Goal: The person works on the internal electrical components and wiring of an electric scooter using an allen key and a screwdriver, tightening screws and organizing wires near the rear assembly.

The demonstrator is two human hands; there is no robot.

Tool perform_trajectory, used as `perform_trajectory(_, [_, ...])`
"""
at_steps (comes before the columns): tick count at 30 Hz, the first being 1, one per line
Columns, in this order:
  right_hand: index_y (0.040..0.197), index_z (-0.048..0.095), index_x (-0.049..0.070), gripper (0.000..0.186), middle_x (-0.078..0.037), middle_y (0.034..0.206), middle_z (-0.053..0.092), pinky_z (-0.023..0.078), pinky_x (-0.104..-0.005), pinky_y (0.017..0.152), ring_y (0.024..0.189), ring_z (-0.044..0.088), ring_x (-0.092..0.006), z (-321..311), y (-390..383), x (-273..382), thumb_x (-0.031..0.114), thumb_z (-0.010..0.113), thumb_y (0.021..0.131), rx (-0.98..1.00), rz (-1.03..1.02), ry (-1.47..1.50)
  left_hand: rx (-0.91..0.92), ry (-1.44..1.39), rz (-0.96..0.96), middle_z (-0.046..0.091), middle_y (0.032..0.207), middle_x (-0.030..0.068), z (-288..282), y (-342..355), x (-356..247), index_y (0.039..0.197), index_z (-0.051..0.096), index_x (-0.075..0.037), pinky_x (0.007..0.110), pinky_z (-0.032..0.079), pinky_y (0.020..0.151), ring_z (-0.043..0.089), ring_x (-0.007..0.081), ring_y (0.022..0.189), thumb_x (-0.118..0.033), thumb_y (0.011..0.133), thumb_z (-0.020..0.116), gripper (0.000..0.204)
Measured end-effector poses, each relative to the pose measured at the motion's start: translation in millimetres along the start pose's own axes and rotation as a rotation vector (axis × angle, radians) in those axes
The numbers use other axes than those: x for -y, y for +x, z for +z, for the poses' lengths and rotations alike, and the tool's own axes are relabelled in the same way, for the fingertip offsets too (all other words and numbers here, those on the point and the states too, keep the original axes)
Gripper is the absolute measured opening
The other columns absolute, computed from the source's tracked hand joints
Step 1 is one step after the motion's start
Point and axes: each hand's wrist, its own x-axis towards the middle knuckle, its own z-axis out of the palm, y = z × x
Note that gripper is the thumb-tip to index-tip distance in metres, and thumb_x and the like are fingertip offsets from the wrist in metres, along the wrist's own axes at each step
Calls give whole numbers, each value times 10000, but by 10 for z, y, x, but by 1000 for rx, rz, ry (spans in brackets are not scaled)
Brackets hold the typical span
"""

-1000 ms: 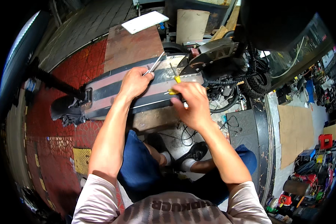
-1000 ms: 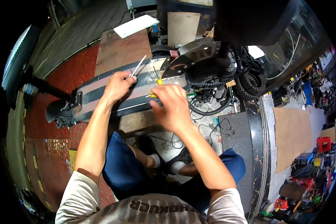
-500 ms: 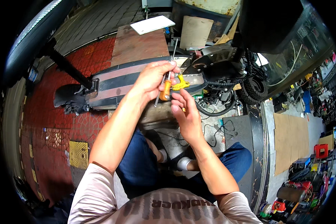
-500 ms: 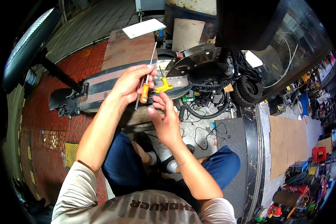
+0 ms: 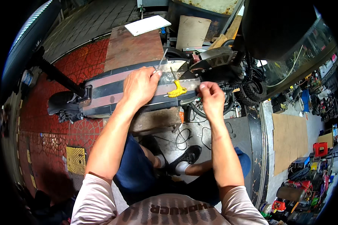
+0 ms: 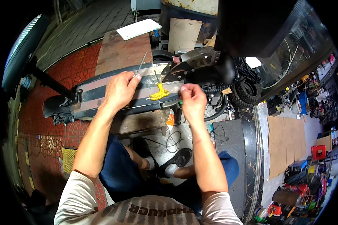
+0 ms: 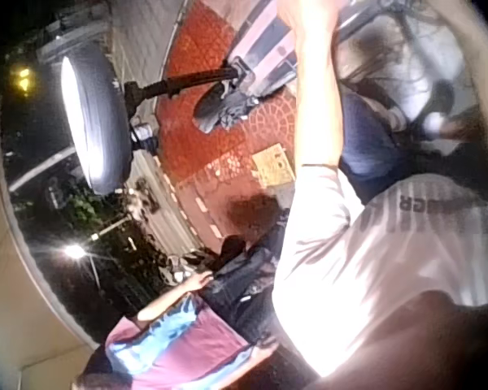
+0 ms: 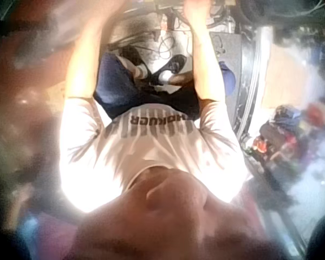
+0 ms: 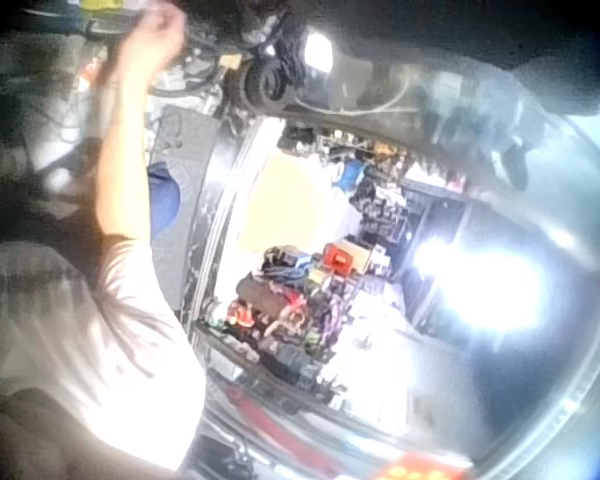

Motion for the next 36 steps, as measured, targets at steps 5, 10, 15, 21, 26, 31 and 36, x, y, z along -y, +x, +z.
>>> perform_trajectory(5, [974,735,-16,211,-39,740,724,516,-285,596,624,646,-102,117,475,-18,193,726,995,-19,-33,-118,-9,274,-61,713,1012,191,199,88,415,943,713,-45,556,540,820,706,428,978,-362,992,655,326])
perform_trajectory(10, [962,724,-13,243,-34,745,704,494,-255,582,610,610,-89,134,549,-32,222,710,1021,-2,46,-28,-143,275,51,673,1007,173,378,75,488,1013,691,-49,544,547,814,683,405,989,-322,935,728,287])
perform_trajectory(15, [924,732,-12,236,-29,708,698,494,-267,570,594,614,-88,124,547,-8,210,710,1000,1,39,-1,-161,277,68,649,1013,153,345,22,466,988,693,-54,524,543,835,644,376,1029,-315,919,744,275])
perform_trajectory(21, [877,745,-8,271,-57,658,678,507,-321,630,616,621,-132,213,600,-118,261,740,908,-172,-36,-104,-154,365,50,658,1088,143,331,-27,386,1042,749,-59,519,486,911,602,353,1108,-367,910,737,335])
perform_trajectory(26, [870,742,7,265,-80,637,653,503,-346,631,607,611,-150,247,528,-44,271,737,890,-229,-125,-204,-149,333,4,661,1096,145,309,-14,420,1037,759,-62,517,468,936,595,353,1117,-383,916,730,345])
perform_trajectory(31, [877,746,10,300,-131,673,689,527,-394,661,632,681,-265,167,489,-3,310,750,892,-201,-89,-326,-159,287,-10,664,1107,144,335,-9,421,1056,752,-56,510,464,944,591,351,1129,-391,917,732,363])
perform_trajectory(36, [921,777,23,303,-173,754,734,555,-437,719,751,741,-354,124,540,-36,322,730,904,-147,-53,-321,-398,269,147,680,1105,124,337,17,381,1044,746,-69,483,472,951,609,339,1090,-378,927,736,331])
